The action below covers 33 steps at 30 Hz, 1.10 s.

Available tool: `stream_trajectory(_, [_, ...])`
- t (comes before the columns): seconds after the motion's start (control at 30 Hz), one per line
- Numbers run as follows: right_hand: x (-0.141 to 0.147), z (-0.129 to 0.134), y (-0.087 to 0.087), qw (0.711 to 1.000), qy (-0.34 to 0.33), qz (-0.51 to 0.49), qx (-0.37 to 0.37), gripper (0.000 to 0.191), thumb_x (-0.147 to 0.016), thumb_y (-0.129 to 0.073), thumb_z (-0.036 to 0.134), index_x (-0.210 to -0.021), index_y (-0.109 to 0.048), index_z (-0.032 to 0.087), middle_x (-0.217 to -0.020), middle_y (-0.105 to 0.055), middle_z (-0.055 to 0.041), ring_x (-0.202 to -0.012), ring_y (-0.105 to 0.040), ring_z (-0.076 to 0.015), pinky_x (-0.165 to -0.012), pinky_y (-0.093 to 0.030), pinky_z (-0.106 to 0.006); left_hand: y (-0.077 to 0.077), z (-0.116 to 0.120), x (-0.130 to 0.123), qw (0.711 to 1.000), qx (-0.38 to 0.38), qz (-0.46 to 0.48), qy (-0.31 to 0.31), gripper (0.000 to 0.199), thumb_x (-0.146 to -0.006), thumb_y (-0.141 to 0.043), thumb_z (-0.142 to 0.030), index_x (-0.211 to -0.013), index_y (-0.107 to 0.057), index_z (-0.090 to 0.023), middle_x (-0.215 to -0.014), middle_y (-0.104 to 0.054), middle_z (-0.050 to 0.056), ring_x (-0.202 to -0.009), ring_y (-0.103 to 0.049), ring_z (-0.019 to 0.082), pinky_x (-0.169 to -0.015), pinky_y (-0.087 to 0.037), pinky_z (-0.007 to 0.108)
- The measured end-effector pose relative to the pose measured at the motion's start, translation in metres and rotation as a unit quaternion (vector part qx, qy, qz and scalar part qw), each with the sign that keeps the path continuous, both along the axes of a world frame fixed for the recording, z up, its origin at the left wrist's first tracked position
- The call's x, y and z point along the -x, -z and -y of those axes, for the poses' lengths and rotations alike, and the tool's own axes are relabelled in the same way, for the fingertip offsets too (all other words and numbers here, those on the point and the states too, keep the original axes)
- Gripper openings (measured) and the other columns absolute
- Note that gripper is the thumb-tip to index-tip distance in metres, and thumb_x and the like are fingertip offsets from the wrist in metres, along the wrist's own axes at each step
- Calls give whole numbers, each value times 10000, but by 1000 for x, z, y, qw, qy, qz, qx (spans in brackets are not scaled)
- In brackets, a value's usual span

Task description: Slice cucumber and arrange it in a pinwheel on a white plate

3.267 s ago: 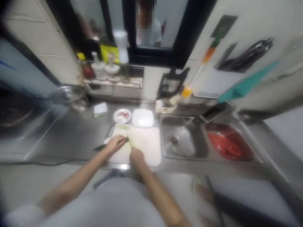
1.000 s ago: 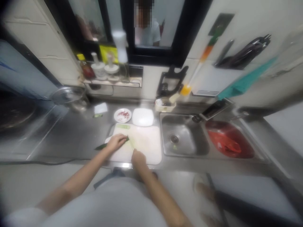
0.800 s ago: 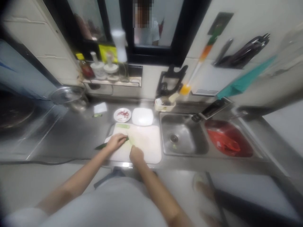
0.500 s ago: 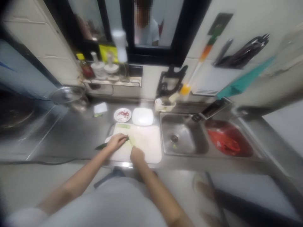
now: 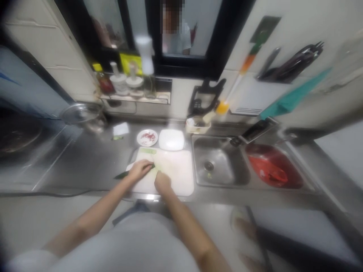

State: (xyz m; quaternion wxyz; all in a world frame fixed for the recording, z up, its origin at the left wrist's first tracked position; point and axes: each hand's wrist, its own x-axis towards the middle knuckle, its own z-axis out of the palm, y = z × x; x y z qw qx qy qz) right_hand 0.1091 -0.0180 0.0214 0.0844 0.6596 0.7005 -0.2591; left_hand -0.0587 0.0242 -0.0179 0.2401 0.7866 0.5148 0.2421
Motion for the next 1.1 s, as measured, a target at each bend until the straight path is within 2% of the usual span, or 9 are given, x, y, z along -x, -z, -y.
stream_trajectory(0.2, [-1, 1, -2, 1000, -4, 4, -5, 344, -900, -336, 72, -1138, -582, 109, -999, -693, -173, -989, -660, -225, -779, -474, -292, -1, 0, 0, 1000, 4, 4, 1, 250, -908, -520, -291, -1067, -707, -244, -1033, -701, 42, -965, -629, 182, -877, -484, 305])
stream_trajectory(0.43, [-17, 32, -13, 999, -11, 28, 31, 351, -914, -317, 69, -1144, -579, 108, -1006, -689, -178, -1014, -652, -237, -794, -467, -302, 1, 0, 0, 1000, 2, 14, -6, 241, -910, -527, -304, -1060, -707, -249, -1037, -700, 39, -973, -632, 178, -885, -482, 299])
stream_trajectory(0.6, [-23, 45, -14, 999, -8, 30, 37, 342, -931, -312, 91, -1145, -578, 96, -1000, -690, -176, -1008, -653, -244, -797, -468, -308, 3, -1, 0, 1000, 8, 17, -5, 239, -911, -527, -311, -1053, -708, -246, -1033, -704, 38, -974, -633, 177, -887, -479, 297])
stream_trajectory(1.1, [-6, 3, -5, 1000, 5, -6, 6, 311, -923, -360, 115, -1135, -588, 113, -1001, -690, -172, -992, -661, -227, -784, -470, -290, 5, -4, 2, 1000, 3, -6, 0, 251, -895, -530, -295, -1075, -699, -253, -1071, -700, 39, -992, -632, 190, -892, -484, 314])
